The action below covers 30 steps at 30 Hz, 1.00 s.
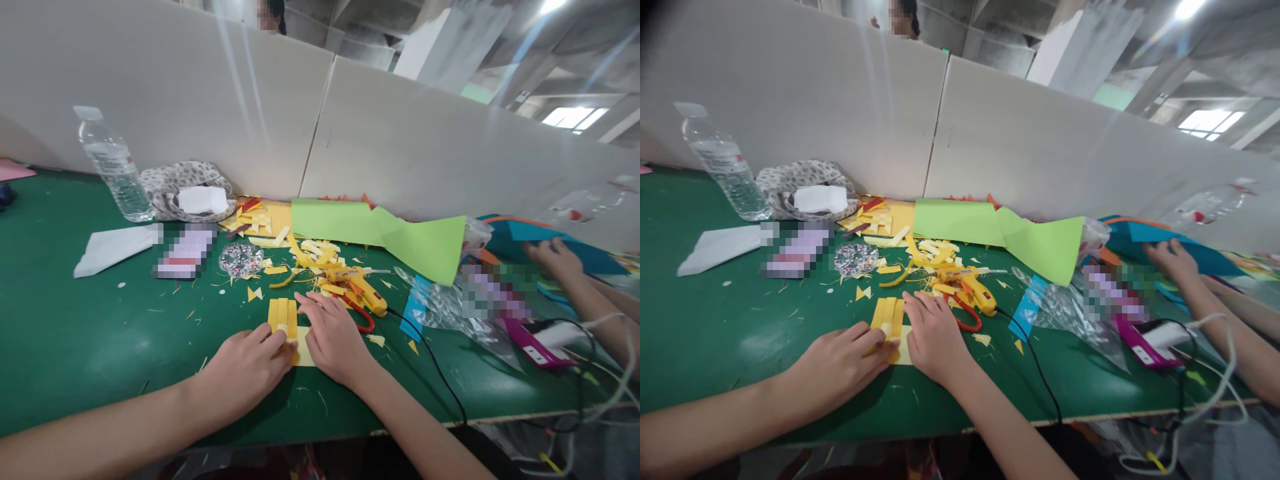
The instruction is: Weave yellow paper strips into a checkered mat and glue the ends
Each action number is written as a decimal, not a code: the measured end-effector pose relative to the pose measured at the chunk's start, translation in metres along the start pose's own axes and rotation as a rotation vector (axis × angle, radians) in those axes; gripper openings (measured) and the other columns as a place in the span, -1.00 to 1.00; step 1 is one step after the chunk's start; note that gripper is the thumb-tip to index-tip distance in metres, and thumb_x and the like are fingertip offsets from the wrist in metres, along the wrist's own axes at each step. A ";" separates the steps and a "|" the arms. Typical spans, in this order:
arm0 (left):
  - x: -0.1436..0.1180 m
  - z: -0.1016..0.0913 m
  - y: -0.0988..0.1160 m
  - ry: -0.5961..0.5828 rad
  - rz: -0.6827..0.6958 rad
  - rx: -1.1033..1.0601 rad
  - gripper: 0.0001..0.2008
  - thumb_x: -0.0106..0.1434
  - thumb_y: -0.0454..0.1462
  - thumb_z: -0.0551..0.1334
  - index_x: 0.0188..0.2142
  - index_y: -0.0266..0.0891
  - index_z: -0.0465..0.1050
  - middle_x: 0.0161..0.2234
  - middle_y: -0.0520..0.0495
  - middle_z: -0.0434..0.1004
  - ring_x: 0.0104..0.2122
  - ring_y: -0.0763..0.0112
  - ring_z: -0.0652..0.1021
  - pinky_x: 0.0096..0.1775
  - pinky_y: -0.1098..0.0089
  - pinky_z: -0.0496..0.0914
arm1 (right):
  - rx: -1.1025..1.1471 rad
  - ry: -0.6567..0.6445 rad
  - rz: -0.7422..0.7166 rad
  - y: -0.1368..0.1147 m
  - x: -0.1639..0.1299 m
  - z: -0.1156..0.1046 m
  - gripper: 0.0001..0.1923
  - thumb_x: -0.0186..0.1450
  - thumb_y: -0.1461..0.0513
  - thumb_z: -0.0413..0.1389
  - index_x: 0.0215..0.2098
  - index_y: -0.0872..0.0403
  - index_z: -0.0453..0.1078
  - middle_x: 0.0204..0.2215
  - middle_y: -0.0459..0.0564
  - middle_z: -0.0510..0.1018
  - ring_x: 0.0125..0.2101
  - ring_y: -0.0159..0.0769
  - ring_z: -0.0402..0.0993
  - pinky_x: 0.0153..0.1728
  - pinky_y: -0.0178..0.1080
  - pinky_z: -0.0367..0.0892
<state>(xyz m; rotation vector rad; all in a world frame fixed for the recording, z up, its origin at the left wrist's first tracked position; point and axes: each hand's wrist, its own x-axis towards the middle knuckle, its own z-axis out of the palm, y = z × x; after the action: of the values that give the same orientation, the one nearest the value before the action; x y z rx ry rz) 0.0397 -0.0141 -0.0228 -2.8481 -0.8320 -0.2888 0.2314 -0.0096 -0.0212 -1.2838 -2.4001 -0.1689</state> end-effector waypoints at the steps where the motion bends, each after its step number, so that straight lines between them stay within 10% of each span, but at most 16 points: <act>1: 0.000 0.000 0.000 -0.001 -0.002 0.002 -0.82 0.29 -0.29 0.02 -0.16 -0.19 0.33 -0.35 -0.02 0.35 -0.37 0.35 0.38 -0.52 0.39 0.23 | -0.020 -0.031 0.009 0.002 0.001 0.001 -0.66 0.15 0.39 -0.08 -0.10 0.16 0.26 -0.03 0.10 0.42 0.00 -0.11 0.22 -0.04 -0.02 0.15; 13: -0.002 0.003 -0.001 0.015 -0.006 0.013 -0.79 0.31 -0.26 -0.01 -0.13 -0.18 0.32 -0.34 -0.03 0.34 -0.36 0.37 0.37 -0.52 0.40 0.22 | -0.104 0.227 -0.031 0.020 0.000 -0.008 -0.80 0.20 0.45 -0.10 -0.38 0.09 0.27 -0.49 -0.03 0.43 -0.38 -0.26 0.28 -0.24 -0.17 0.22; 25: -0.001 0.001 0.000 0.013 0.006 0.004 -0.79 0.31 -0.28 -0.02 -0.14 -0.20 0.33 -0.19 -0.06 0.37 -0.35 0.39 0.37 -0.49 0.41 0.26 | -0.547 0.501 0.564 0.105 -0.021 -0.075 -0.84 0.24 0.14 -0.03 -0.35 0.08 0.25 -0.51 0.04 0.46 -0.43 -0.16 0.34 -0.36 -0.19 0.18; 30: 0.000 0.001 0.000 0.033 0.010 -0.026 -0.74 0.34 -0.27 -0.08 -0.09 -0.19 0.32 -0.07 -0.02 0.39 -0.31 0.37 0.39 -0.43 0.38 0.29 | -0.356 0.250 0.718 0.099 -0.019 -0.068 -0.61 0.16 -0.06 -0.01 -0.26 0.06 0.25 -0.53 -0.03 0.49 -0.49 -0.20 0.40 -0.54 -0.28 0.14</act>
<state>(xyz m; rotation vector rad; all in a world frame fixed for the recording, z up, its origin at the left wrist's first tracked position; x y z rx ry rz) 0.0400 -0.0134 -0.0233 -2.8625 -0.8130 -0.3468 0.3417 0.0122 0.0244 -2.0568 -1.6208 -0.5175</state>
